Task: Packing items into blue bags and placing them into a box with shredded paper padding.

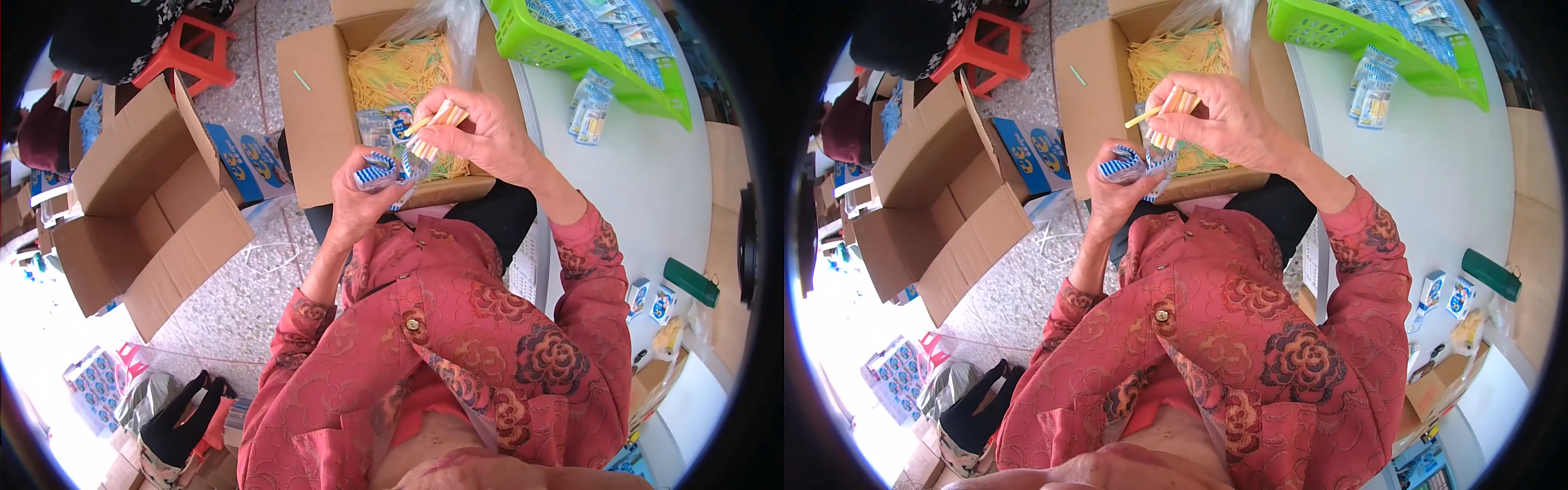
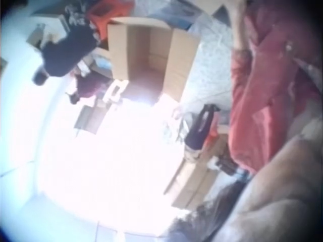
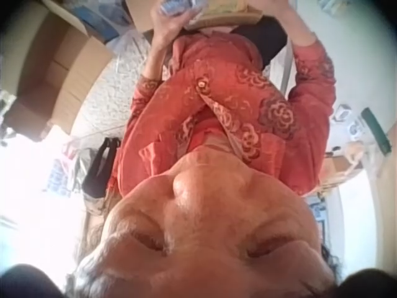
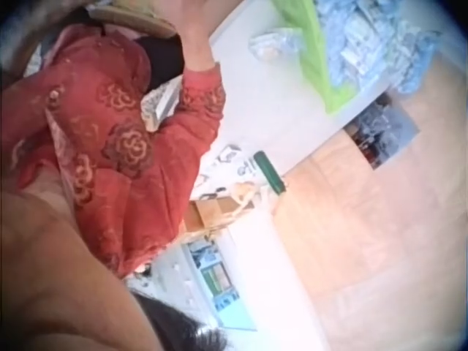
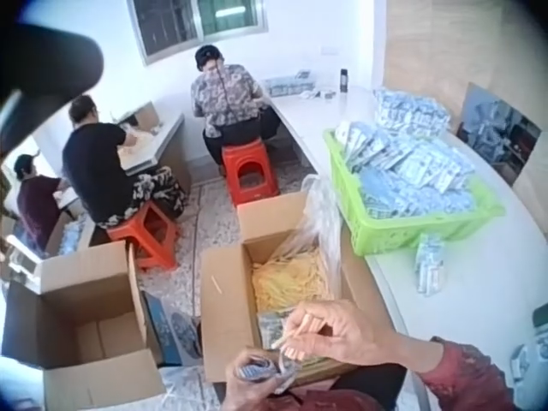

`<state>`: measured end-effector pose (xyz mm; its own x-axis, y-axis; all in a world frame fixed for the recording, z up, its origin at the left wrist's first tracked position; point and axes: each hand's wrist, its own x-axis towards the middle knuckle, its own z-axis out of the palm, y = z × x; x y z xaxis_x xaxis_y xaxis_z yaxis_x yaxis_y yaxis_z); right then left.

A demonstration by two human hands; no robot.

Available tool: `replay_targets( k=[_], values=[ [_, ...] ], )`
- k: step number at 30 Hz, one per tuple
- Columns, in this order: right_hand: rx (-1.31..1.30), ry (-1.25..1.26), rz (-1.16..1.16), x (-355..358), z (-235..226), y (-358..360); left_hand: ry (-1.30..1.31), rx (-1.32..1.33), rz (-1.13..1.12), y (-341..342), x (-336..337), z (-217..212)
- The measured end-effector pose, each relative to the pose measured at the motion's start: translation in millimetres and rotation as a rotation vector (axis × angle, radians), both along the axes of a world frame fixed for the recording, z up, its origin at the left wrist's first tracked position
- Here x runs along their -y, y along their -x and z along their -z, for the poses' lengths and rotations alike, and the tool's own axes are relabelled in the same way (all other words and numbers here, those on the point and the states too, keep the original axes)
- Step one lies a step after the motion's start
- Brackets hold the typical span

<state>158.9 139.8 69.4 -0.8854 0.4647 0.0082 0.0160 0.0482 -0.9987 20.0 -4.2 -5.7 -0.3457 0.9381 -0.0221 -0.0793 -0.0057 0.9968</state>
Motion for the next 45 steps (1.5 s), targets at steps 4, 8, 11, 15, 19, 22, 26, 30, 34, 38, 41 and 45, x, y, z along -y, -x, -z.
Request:
replay_targets(
  k=[4, 8, 11, 15, 19, 22, 26, 30, 34, 38, 41, 45],
  values=[
    [-0.004, -0.038, 0.018, 0.2, -3.6, -1.2, 0.008, -0.053, 0.005, -1.8, 0.0, 2.0],
    [-0.027, -0.177, 0.024, 4.8, 5.5, -4.1, 0.062, 0.056, 0.013, -2.2, -1.4, -3.6],
    [-0.076, -0.348, 0.008, 6.8, 6.4, -6.0, 0.024, 0.119, 0.016, -0.5, -3.2, 0.4],
    [0.010, -0.418, -0.039, 7.3, 1.6, -6.4, 0.015, 0.079, 0.014, -1.8, -4.6, -2.7],
    [0.039, -0.384, -0.060, 9.2, -3.9, -5.5, -0.017, 0.054, 0.029, -2.4, -7.4, 1.6],
    [0.111, -0.304, -0.073, 9.7, -10.3, -5.8, -0.025, 0.052, 0.026, -1.8, -9.0, 2.5],
    [0.030, -0.210, -0.051, 8.5, -6.8, -5.5, -0.062, 0.073, 0.027, -1.4, -11.3, 4.7],
    [0.052, -0.192, -0.013, 9.7, -9.2, -5.4, -0.067, -0.014, 0.035, -1.7, -11.4, 2.0],
    [0.030, -0.079, 0.076, 14.1, -11.8, -3.7, -0.089, 0.073, 0.043, -4.1, -10.7, 1.7],
    [-0.079, -0.054, 0.169, 14.0, -13.2, -2.9, -0.072, 0.142, 0.033, -5.0, -9.8, -0.2],
    [-0.106, -0.241, 0.225, 5.3, -23.7, -9.1, -0.101, 0.096, 0.039, -1.6, -8.8, 3.4],
    [-0.037, -0.513, 0.286, 0.8, -48.1, -13.6, -0.120, 0.008, 0.051, 1.5, -7.6, -0.7]
  ],
)
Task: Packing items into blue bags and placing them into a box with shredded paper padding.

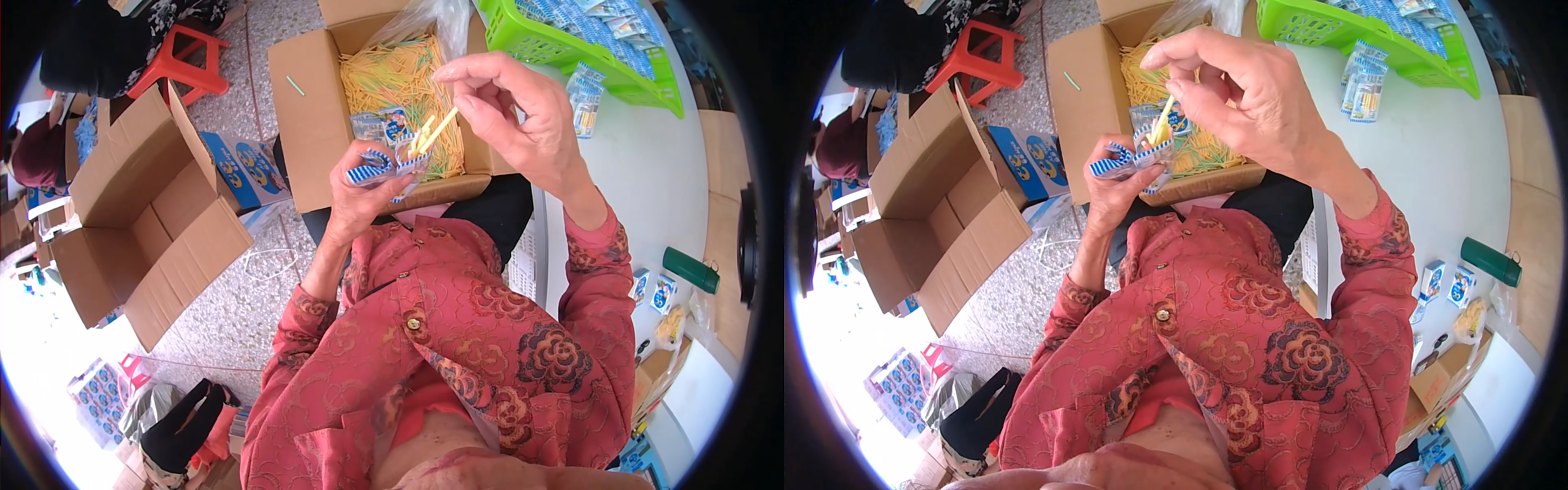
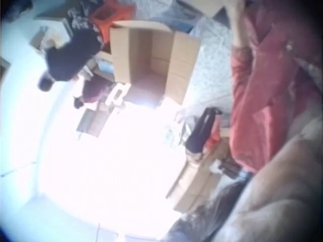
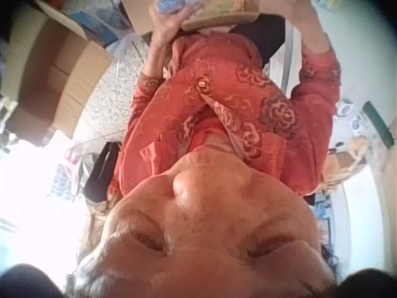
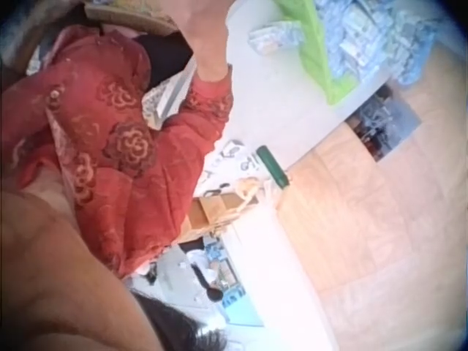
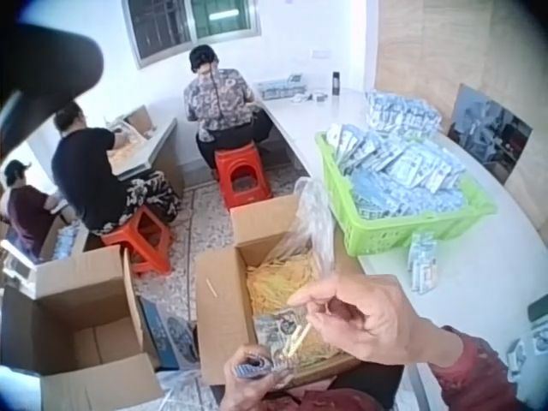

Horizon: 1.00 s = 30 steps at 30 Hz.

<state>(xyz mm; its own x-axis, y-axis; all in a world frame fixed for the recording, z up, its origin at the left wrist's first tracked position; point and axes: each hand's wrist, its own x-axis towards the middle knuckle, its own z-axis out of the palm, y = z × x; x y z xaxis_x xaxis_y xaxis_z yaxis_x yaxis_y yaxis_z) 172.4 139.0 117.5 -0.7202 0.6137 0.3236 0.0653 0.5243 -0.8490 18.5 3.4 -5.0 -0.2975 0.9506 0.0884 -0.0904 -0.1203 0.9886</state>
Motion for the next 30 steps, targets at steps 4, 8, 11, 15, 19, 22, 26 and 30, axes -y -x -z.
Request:
replay_targets(
  k=[4, 8, 11, 15, 19, 22, 26, 30],
  values=[
    [0.068, -0.297, -0.032, 1.1, -5.2, 4.6, 0.010, 0.022, 0.005, -0.1, -0.3, -2.5],
    [0.011, -0.527, -0.058, 4.1, 6.1, 13.6, 0.001, -0.046, 0.027, 0.1, -1.9, -3.5],
    [0.004, -0.526, -0.144, 5.8, 17.1, 17.4, -0.001, -0.051, 0.028, 0.6, -1.8, -4.8],
    [0.062, -0.091, -0.102, 6.1, 9.9, 9.5, 0.001, 0.088, -0.004, 2.1, 0.8, -2.1],
    [-0.114, 0.331, -0.119, -6.7, 44.4, -2.9, -0.050, 0.196, -0.030, 0.5, -2.3, -6.4],
    [-0.084, 0.629, -0.265, 2.8, 63.9, -4.1, -0.055, 0.146, 0.022, 1.5, -5.0, -8.4],
    [-0.096, 0.582, -0.285, 8.7, 70.9, -3.9, -0.033, 0.064, 0.054, 1.3, -6.8, -12.7],
    [-0.096, 0.510, -0.178, 14.2, 50.8, -12.0, -0.018, 0.077, 0.019, 0.7, -5.7, -14.5]
  ],
)
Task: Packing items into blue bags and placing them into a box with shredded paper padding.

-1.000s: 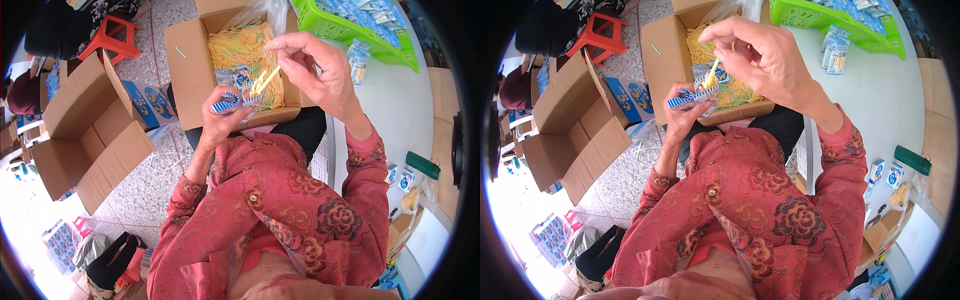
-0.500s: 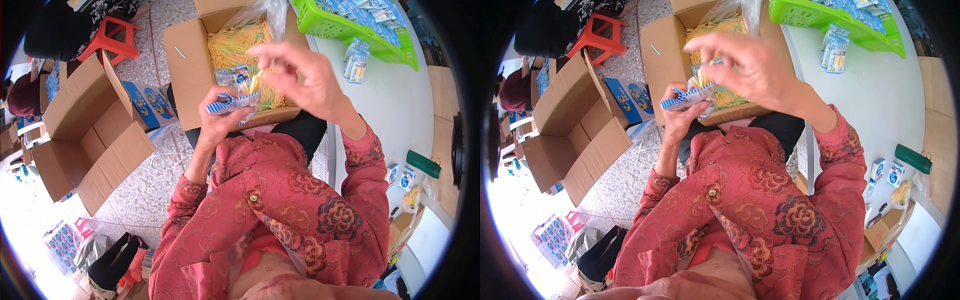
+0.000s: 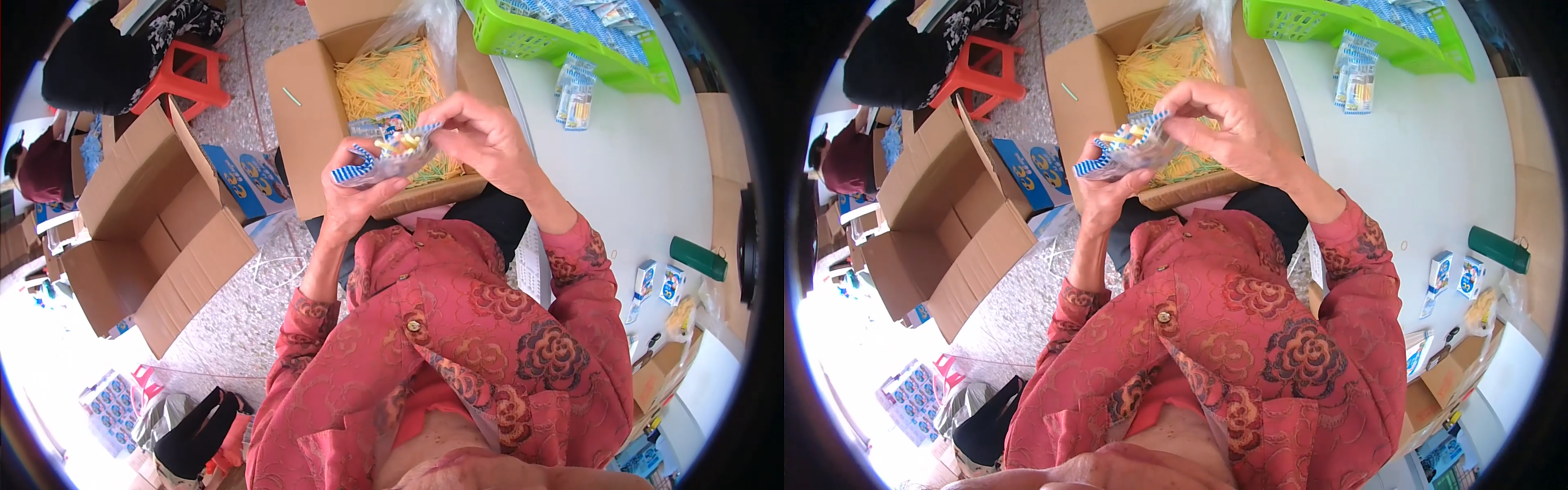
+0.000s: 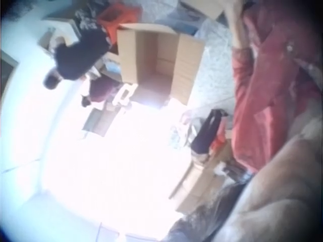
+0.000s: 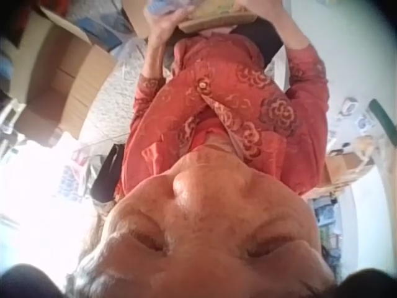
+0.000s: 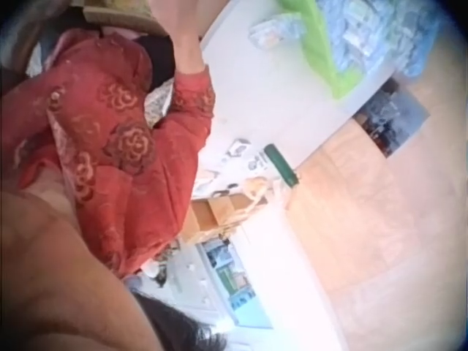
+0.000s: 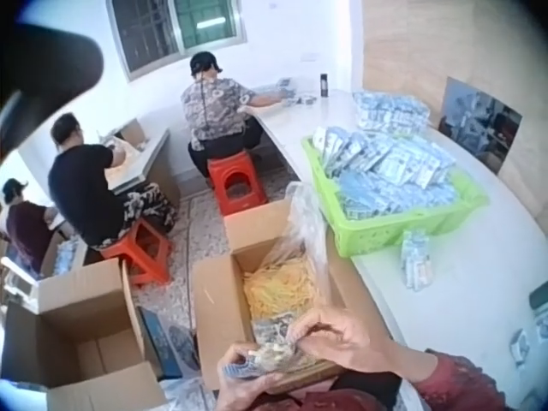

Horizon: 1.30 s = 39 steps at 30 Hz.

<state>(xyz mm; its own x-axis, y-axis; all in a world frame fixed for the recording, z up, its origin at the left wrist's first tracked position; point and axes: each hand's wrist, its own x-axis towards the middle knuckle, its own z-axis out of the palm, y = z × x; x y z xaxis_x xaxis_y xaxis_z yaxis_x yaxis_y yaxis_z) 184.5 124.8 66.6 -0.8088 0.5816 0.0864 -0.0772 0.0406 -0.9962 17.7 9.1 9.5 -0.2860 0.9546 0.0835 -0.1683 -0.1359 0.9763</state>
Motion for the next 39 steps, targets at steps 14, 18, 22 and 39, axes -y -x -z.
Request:
replay_targets(
  k=[14, 18, 22, 39],
  values=[
    [0.081, -0.112, 0.686, -54.0, 44.1, -93.3, 0.128, 0.083, 0.062, -15.9, -12.7, -5.4],
    [0.120, -0.091, 0.935, -76.8, 59.2, -150.9, 0.156, 0.175, 0.141, -27.0, -14.8, -1.5],
    [0.229, -0.159, 1.061, -96.3, 87.7, -185.1, 0.164, 0.172, 0.233, -37.3, -17.9, -0.7],
    [0.105, -0.570, 0.122, -12.9, 9.9, -35.9, 0.214, 0.202, 0.245, -47.7, -14.9, 0.9]
  ],
)
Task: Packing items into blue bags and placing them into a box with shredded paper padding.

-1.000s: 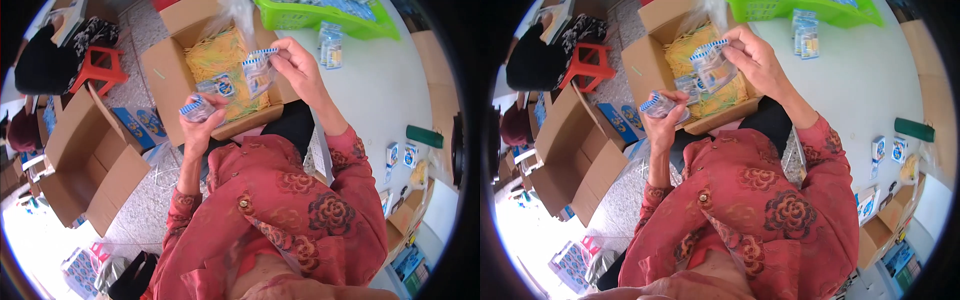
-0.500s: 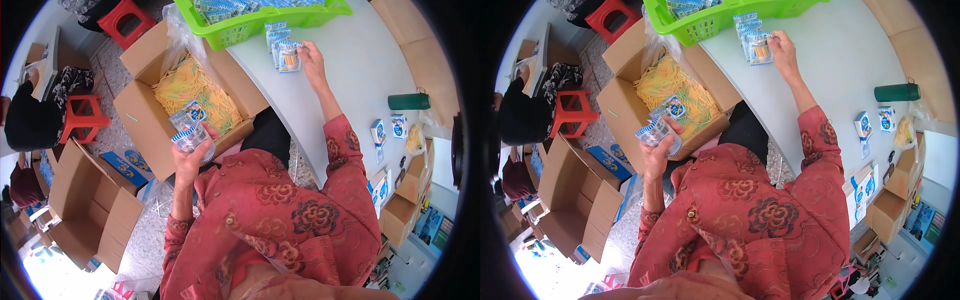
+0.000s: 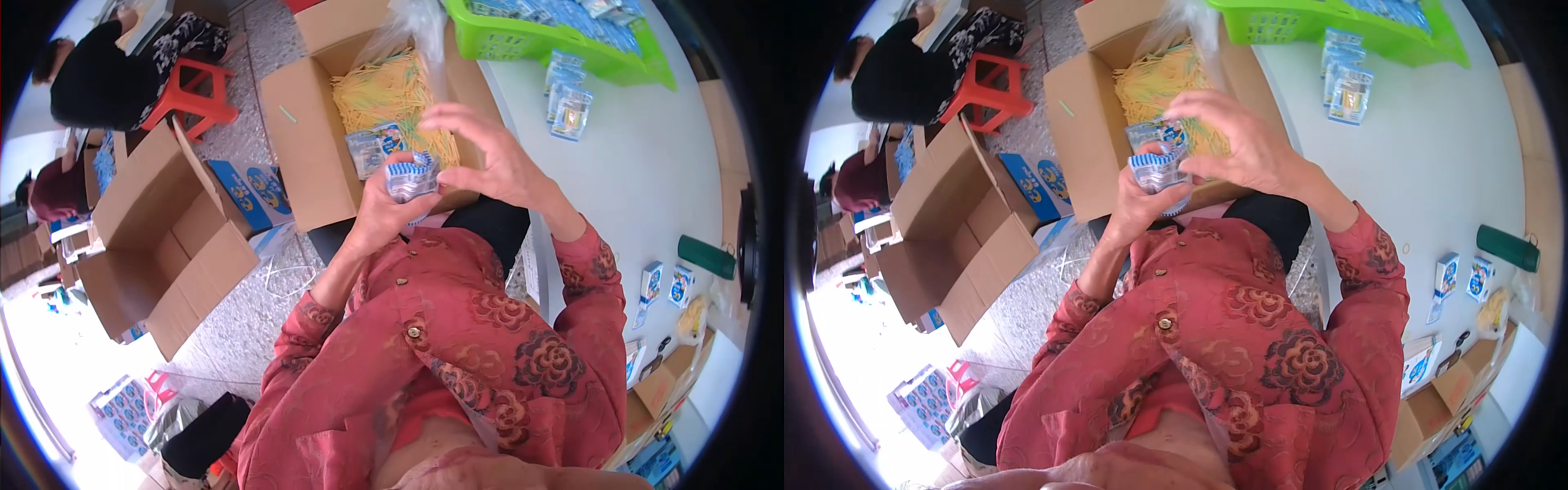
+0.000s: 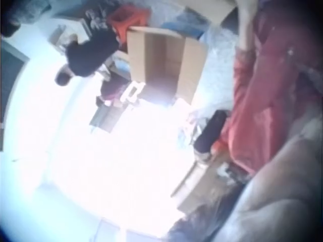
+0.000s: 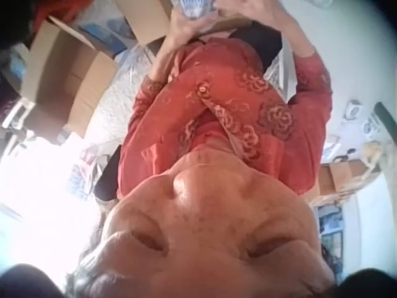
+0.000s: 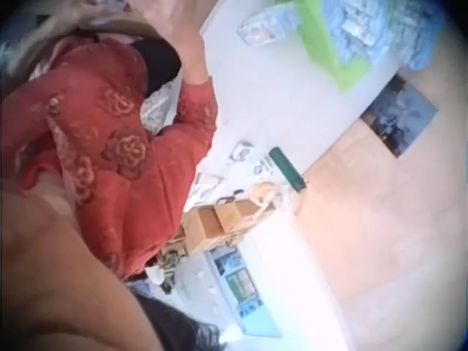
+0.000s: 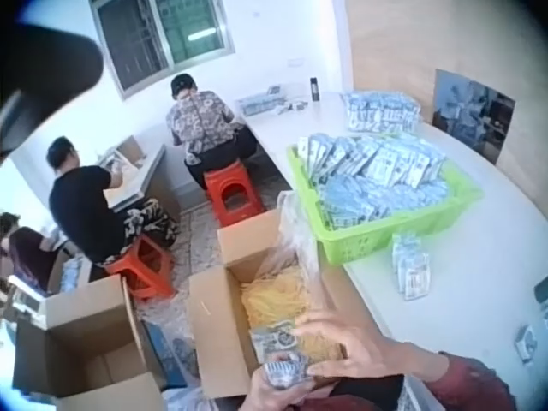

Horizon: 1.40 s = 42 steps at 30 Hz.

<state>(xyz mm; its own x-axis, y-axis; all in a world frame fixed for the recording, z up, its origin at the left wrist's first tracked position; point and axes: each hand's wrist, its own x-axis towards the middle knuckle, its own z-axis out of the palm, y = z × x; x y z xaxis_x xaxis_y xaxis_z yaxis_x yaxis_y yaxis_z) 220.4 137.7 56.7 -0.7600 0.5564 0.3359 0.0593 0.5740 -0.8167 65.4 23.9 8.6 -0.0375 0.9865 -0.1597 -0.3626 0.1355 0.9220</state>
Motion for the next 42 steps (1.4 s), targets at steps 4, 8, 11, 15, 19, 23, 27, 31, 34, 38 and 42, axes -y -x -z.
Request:
replay_targets(
  k=[4, 8, 11, 15, 19, 23, 27, 31, 34, 38, 42],
  values=[
    [0.037, -0.025, -0.228, -5.2, 4.7, 24.8, -0.030, -0.162, 0.023, 11.4, 3.2, -2.8],
    [0.286, 0.300, -0.309, -6.3, -7.3, 42.8, -0.018, -0.157, 0.085, 25.6, 11.2, -2.3],
    [0.252, 0.128, -0.338, -7.8, -0.3, 52.6, 0.036, -0.118, 0.075, 28.3, 14.3, 0.0],
    [0.123, 0.110, -0.228, -2.9, 2.9, 65.4, 0.008, -0.043, -0.039, 28.2, 14.9, -2.7],
    [0.100, 0.296, -0.092, 8.4, 4.7, 67.9, 0.064, -0.078, -0.200, 29.7, 18.7, -3.6],
    [0.127, 0.316, -0.087, 10.0, 12.5, 67.2, 0.060, -0.064, -0.216, 28.8, 21.1, 10.0],
    [0.150, 0.427, -0.062, 6.4, 15.1, 66.8, 0.052, -0.083, -0.196, 26.5, 15.7, 13.0],
    [0.140, 0.324, -0.060, 1.2, 8.7, 73.1, 0.029, -0.138, -0.210, 31.1, 12.9, 9.9],
    [0.069, 0.212, -0.070, 8.7, 8.6, 83.6, -0.002, -0.114, -0.260, 36.8, 19.8, 14.1],
    [0.130, 0.122, 0.017, 16.1, 5.3, 84.4, -0.221, -0.266, -0.422, 29.8, 13.8, 46.8],
    [0.173, 0.180, 0.092, 19.9, 12.4, 76.5, -0.207, -0.342, -0.405, 28.7, 20.1, 19.3]
  ],
)
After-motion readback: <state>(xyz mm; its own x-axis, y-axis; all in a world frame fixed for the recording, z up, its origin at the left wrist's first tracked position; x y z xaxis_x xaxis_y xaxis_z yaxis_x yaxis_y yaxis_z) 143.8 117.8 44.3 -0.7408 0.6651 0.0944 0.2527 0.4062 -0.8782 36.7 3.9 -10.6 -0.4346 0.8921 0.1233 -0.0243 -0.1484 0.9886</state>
